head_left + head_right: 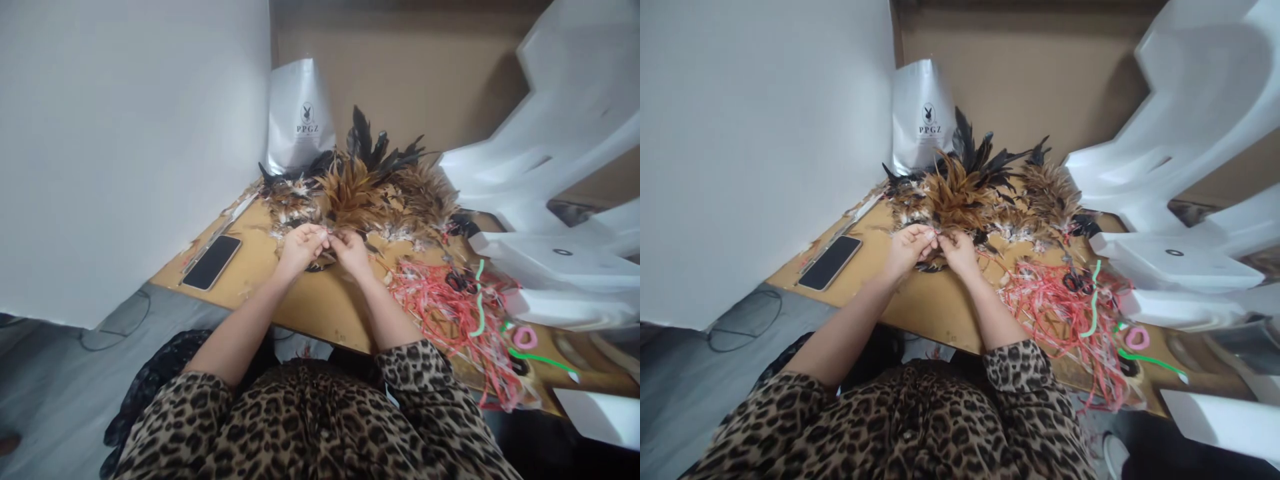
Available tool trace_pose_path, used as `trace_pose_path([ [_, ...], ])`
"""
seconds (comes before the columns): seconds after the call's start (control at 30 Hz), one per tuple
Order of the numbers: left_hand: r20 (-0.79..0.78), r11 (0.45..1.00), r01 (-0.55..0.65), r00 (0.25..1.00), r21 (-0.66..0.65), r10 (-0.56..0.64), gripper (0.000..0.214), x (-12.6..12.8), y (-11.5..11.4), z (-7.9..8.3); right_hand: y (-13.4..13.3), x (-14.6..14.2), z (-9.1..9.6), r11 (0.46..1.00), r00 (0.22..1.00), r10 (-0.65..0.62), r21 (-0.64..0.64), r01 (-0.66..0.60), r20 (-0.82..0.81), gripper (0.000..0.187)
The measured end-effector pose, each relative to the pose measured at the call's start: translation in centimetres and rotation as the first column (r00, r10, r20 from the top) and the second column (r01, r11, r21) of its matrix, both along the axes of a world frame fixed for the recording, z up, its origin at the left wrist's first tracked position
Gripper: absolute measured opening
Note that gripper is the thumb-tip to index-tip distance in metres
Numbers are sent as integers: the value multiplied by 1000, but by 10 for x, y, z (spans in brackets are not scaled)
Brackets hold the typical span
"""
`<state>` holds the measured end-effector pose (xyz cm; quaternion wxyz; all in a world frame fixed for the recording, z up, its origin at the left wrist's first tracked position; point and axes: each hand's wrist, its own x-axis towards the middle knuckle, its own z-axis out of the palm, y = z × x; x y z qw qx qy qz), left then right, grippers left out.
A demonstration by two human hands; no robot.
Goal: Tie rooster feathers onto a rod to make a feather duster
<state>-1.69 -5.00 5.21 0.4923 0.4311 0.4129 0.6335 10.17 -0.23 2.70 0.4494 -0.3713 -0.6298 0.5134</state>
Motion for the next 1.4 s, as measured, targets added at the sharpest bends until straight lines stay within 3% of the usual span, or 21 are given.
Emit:
trace_pose_path([
  [0.27,-40,993,-119,992,16,119,25,8,12,-21,-4,-6,-4,980,965,-178,-123,156,-191,21],
  [0.4,-178,973,-209,958,97,223,17,11,15,-34,-7,-11,-9,953,935,-262,-217,212,-240,24],
  [0.53,-349,943,-281,878,181,328,13,8,16,-46,-13,-12,-12,960,933,-264,-158,230,-246,24],
  [0.7,-445,927,-309,814,214,374,15,4,18,-59,-14,-13,-16,969,946,-241,-116,220,-216,20],
  [0.83,-513,910,-330,752,252,414,19,6,19,-59,-10,-12,-15,959,949,-246,-190,210,-197,25],
  [1.03,-595,888,-304,660,346,458,26,18,8,-43,-5,-7,-13,939,934,-295,-244,243,-202,33],
  [1.13,-563,895,-292,699,338,441,30,24,4,-41,0,-5,-17,938,932,-269,-284,197,-242,34],
  [1.23,-426,911,-308,810,273,402,29,28,4,-43,4,-3,-20,934,925,-251,-322,155,-283,31],
  [1.33,-159,966,-254,952,55,260,28,29,6,-40,6,2,-18,923,921,-225,-373,96,-318,32],
  [1.4,76,990,-97,992,-102,105,27,28,6,-35,6,6,-16,924,924,-153,-382,8,-351,33],
])
